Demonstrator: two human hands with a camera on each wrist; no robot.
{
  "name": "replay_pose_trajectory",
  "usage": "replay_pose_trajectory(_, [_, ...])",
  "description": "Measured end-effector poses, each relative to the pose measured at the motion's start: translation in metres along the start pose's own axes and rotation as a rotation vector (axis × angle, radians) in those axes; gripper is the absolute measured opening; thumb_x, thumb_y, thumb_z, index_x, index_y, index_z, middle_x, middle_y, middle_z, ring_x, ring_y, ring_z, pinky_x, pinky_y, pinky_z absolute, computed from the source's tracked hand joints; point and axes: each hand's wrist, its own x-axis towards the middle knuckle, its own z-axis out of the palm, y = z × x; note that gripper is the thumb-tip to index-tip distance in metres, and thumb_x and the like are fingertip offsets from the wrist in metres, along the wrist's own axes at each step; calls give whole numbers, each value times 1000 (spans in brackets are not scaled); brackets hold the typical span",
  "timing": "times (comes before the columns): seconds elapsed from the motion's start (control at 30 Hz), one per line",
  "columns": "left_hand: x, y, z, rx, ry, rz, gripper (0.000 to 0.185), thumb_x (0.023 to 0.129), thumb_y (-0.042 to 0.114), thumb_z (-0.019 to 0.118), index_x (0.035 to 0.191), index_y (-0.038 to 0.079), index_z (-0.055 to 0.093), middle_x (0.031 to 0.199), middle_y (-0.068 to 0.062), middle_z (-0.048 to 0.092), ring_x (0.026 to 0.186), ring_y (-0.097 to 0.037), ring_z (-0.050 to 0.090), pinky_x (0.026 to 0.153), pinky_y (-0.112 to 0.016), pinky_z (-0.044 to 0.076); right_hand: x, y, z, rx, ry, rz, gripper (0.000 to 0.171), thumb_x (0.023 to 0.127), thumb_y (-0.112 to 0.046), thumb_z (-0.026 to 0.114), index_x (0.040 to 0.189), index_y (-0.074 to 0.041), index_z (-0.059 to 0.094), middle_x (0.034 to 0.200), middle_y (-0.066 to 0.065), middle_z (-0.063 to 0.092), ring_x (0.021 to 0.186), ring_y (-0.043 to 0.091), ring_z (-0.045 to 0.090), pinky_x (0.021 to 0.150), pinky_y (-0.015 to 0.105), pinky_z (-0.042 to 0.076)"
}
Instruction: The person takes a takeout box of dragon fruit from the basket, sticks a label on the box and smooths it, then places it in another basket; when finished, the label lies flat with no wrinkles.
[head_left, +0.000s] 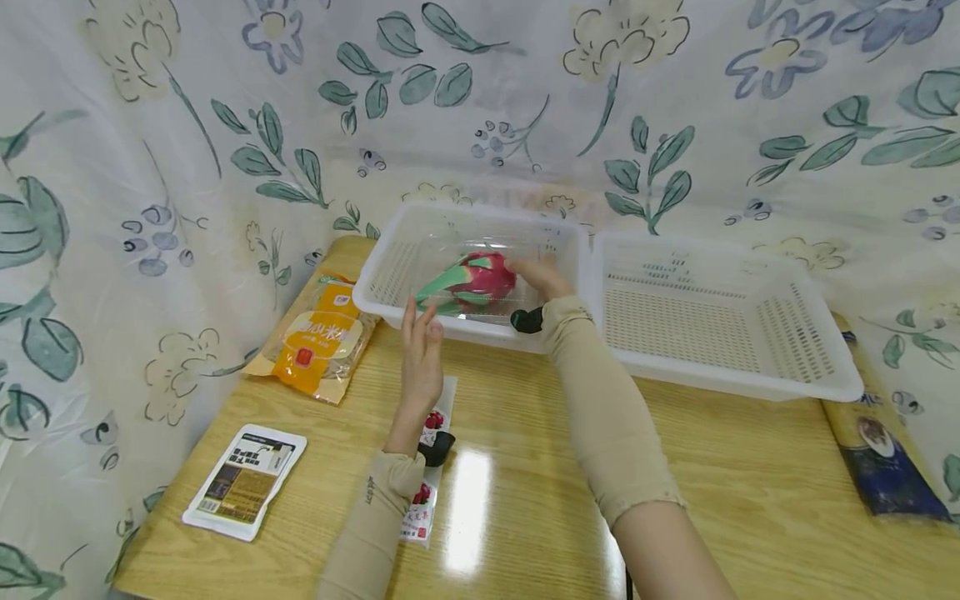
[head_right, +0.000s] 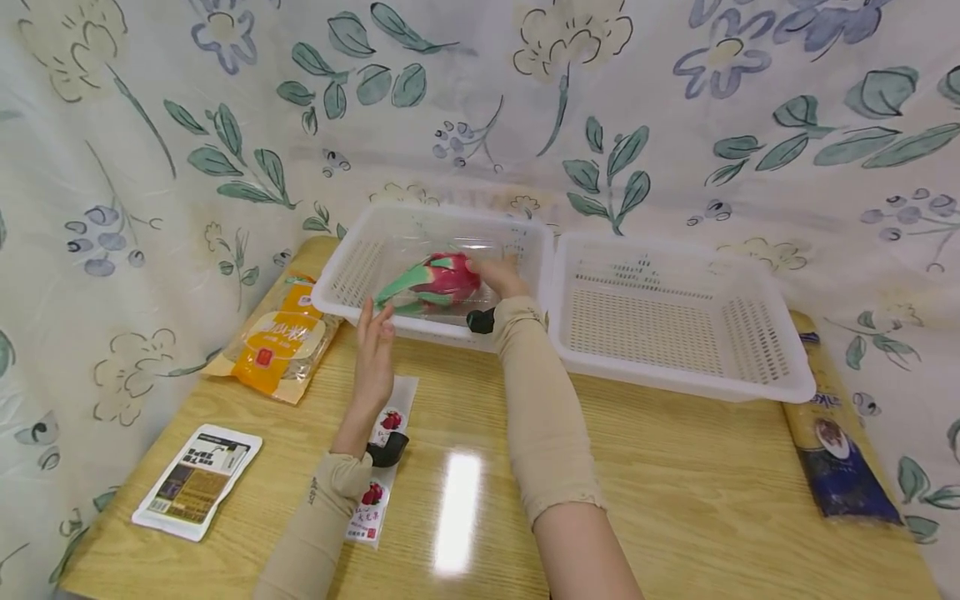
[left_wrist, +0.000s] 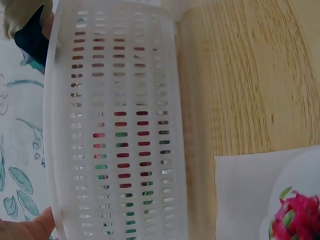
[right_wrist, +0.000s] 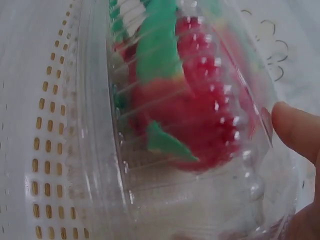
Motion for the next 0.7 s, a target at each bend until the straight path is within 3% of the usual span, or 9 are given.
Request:
replay_pose_trajectory(0.13, [1, 3, 0, 30, 15, 11, 73, 99, 60, 24, 149, 8, 35, 165, -4, 3, 145, -40, 26, 106, -62, 36, 0, 3, -5, -50, -40, 65, 97, 90, -53, 58, 156, -8, 2, 165, 11, 0, 150, 35, 13, 123, 48, 16])
replay_pose_trajectory(0.3, [4, 10, 0, 72, 35, -6, 59, 104, 45, 32, 148, 6, 37, 164, -6, 6, 138, -41, 37, 104, -59, 41, 5, 5, -9, -92, -139, 68, 85, 94, -54, 51, 155, -6, 17, 161, 16, 18, 142, 39, 31, 117, 46, 31])
replay_pose_trajectory(0.4, [7, 12, 1, 75, 39, -37, 57, 104, 39, 37, 148, 4, 35, 164, -6, 6, 139, -40, 36, 106, -58, 39, 6, 6, -9, -52, -156, 74, 85, 96, -49, 50, 155, -6, 8, 162, 17, 14, 137, 38, 37, 115, 43, 36])
replay_pose_trajectory(0.47, [9, 13, 3, 68, 27, -59, 60, 104, 39, 38, 150, 1, 30, 165, -7, 3, 143, -40, 28, 110, -59, 34, 6, 8, -10, -27, -145, 75, 87, 96, -47, 51, 156, -7, 2, 161, 16, 15, 123, 32, 46, 110, 40, 41])
replay_pose_trajectory(0.57, [11, 14, 4, 59, 7, -91, 65, 104, 38, 38, 152, -1, 21, 165, -7, -1, 148, -38, 15, 115, -59, 28, 5, 10, -10, -8, -135, 79, 88, 96, -45, 50, 156, -11, -4, 160, 14, 16, 105, 25, 44, 104, 36, 44])
replay_pose_trajectory(0.63, [12, 14, 5, 55, -7, -104, 67, 104, 38, 37, 153, -2, 16, 165, -8, -3, 149, -37, 13, 115, -59, 27, 4, 12, -10, 6, -125, 80, 87, 96, -44, 51, 156, -12, -4, 159, 14, 17, 108, 26, 46, 105, 36, 44])
replay_pose_trajectory(0.7, [12, 14, 5, 50, -10, -112, 66, 104, 37, 36, 154, -2, 14, 165, -8, -3, 149, -36, 12, 116, -58, 25, 3, 14, -9, 33, -115, 80, 87, 96, -42, 52, 156, -12, -3, 160, 15, 16, 121, 32, 45, 109, 38, 42])
